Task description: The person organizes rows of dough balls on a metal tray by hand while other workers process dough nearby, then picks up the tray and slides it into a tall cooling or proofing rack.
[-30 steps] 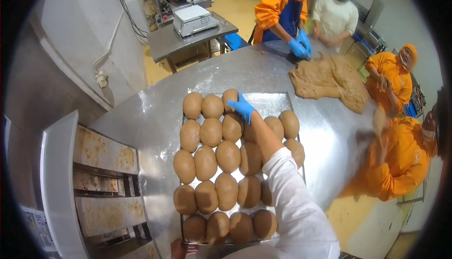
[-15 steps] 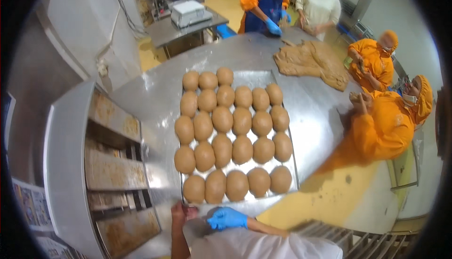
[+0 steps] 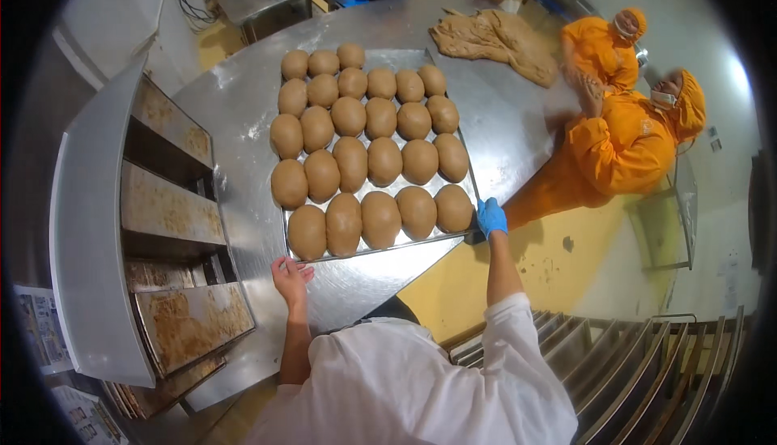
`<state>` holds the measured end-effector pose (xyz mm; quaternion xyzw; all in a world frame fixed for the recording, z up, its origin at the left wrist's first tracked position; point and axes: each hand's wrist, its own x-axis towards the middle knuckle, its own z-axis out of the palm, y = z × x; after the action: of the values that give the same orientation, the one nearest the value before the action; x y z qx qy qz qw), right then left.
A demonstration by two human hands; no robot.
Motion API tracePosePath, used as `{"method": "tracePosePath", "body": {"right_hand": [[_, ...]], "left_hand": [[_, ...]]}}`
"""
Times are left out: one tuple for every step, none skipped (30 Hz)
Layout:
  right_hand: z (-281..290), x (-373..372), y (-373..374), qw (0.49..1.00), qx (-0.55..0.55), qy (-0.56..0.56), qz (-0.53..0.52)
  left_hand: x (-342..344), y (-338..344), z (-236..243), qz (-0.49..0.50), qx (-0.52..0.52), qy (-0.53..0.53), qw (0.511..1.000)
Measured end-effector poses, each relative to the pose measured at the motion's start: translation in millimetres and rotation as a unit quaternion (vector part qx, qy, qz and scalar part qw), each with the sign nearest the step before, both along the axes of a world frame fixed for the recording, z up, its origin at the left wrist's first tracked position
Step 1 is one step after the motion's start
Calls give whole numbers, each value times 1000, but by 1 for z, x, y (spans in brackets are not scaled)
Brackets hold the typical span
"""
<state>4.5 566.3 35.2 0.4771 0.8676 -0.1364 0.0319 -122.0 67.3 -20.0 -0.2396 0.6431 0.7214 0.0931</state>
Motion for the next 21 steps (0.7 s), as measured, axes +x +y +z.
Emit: {"method": "tracePosePath", "body": {"right_hand": [[3,-1,2,999,-7,-28,17],[7,-2,6,998,-14,-56,34],[8,-1,7,996,-29,-60,52],[9,2,10,994,-44,-64,71],[10,2,12,992,-58,-68,89],[36,-1,2,984,-73,-119,109],[32,-2,4,982,-101,-116,111],[27,-1,9,979,-129,-113,112],[29,0,13,975,-155,-112,112],[29,2,12,976,-141,-104,129],[27,8,6,976,-126,-96,146],[23,16,-2,976,-115,-89,165],[12,26,-2,973,-113,-92,178],[-1,35,-5,971,-110,-95,190],[-14,42,-3,968,-110,-98,204],[-11,42,-13,969,-130,-103,183],[-9,42,-25,969,-151,-109,161],[-7,45,-44,968,-175,-115,139],[-16,55,-53,971,-173,-101,132],[-26,65,-65,973,-171,-86,125],[-36,73,-73,977,-162,-73,118]], "left_hand": [[-3,-2,-5,-12,1,17,1000],[-7,-1,-10,-24,2,33,999],[-13,-3,-12,-39,-2,50,998],[-13,-6,-14,-51,-12,41,998],[-12,-9,-15,-63,-22,32,997],[-11,-12,-14,-76,-33,20,996],[-15,-14,-13,-84,-45,20,995],[-22,-17,-11,-93,-57,19,994],[-28,-16,-10,-103,-67,16,992],[-32,-17,-8,-103,-78,18,991],[-38,-18,-6,-103,-90,20,990],[-42,-26,-3,-101,-104,20,989],[-50,-30,-3,-112,-111,25,987],[-60,-35,-2,-124,-118,29,985],[-69,-38,0,-134,-126,33,982],[-76,-45,4,-142,-143,20,979],[-86,-47,7,-155,-160,27,975],[-94,-58,7,-168,-180,31,969],[-107,-62,6,-189,-197,43,961],[-118,-68,5,-201,-208,40,957],[-127,-70,4,-215,-218,47,951]]}}
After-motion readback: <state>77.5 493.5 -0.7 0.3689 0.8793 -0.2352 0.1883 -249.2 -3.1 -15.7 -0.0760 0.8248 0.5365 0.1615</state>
